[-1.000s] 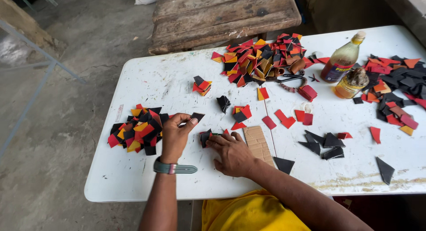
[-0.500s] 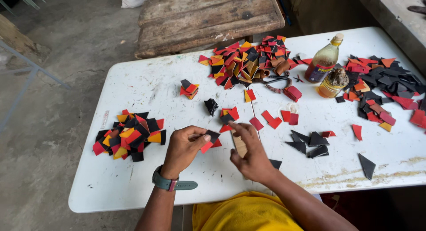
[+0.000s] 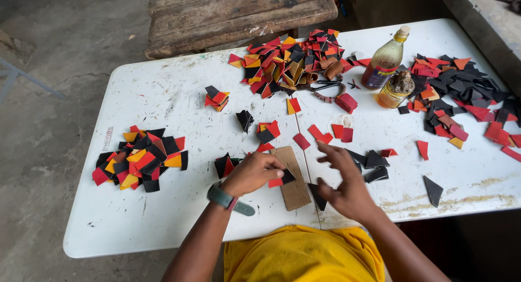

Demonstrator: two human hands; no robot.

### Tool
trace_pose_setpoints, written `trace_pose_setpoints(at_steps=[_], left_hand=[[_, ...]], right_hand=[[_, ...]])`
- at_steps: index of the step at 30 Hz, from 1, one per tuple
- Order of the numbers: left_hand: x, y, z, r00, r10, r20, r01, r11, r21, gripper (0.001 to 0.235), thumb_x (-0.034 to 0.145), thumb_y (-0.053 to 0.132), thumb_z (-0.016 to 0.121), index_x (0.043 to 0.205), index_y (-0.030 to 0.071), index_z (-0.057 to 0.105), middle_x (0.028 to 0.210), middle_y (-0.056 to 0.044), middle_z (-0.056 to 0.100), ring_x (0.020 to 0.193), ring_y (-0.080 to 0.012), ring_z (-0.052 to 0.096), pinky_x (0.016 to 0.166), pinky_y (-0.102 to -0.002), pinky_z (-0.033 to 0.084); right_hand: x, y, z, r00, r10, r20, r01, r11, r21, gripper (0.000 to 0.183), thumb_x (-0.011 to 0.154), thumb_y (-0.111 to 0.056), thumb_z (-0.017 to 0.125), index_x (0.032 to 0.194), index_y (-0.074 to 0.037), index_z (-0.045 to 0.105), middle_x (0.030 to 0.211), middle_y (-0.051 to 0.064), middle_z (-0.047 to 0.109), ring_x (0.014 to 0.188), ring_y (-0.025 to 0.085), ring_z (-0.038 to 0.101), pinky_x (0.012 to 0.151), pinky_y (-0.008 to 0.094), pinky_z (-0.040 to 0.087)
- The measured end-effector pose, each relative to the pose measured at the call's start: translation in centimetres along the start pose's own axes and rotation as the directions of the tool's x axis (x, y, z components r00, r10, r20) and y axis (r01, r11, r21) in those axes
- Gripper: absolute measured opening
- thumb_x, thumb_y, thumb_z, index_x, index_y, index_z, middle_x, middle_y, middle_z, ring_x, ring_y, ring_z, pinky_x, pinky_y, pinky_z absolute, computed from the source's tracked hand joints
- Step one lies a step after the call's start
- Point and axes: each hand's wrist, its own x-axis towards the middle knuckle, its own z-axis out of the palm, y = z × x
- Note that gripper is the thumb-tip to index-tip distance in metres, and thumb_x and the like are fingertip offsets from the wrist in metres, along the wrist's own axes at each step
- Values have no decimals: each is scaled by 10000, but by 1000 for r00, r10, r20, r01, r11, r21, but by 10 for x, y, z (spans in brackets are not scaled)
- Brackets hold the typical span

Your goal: The person assembles small triangular pieces of red, yellow, and black material by hand on a white table. They pick up pieces, align them, and press them together, occasionally using a small wooden block as a guide. The process is repetitive and focused on creating small stacked units.

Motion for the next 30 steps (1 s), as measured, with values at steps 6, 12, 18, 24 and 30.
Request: trace_pose_setpoints(at_steps=[6,12,18,24,30], left_hand=[[36,-17,14,990,-125,72,111,978,175,197,817,177,801,966,51,782,890,-75,787,820,-146,733,757,-313,575],[38,-28,18,989,-148,7,146,983,107,158,813,169,808,898,44,761,878,-64,786,822,-135,740,748,-297,584],[29,-12,22,988,-148,-42,153,978,142,157,827,154,800,922,39,751,896,-80,780,832,-170,763,751,-305,603],[7,8,43,957,49,-287,97,876,472,345,753,162,839,1019,14,676,1031,-134,699,897,-286,701,772,-405,562],[-9,11,50,967,173,-187,-89,917,389,133,926,81,700,1046,40,738,1121,-108,705,997,-291,705,864,-395,568]], right_hand=[[-26,23,-31,902,377,211,-341,921,-186,462,814,-44,688,1266,-139,672,1124,51,708,1057,174,713,779,351,627],[-42,22,-15,957,150,249,-80,960,-268,457,755,-99,732,1212,-111,723,1181,77,707,1084,270,663,982,412,513],[-44,15,6,912,86,400,47,950,-309,597,695,-157,748,1288,-128,691,1349,73,646,1262,323,487,1099,457,340],[-49,13,13,930,19,367,125,922,-366,574,700,-200,756,1265,-124,696,1362,89,613,1265,341,483,1066,487,325],[-58,14,9,960,-34,277,130,933,-337,526,718,-170,729,1241,-116,701,1357,129,590,1297,354,491,1068,486,364]])
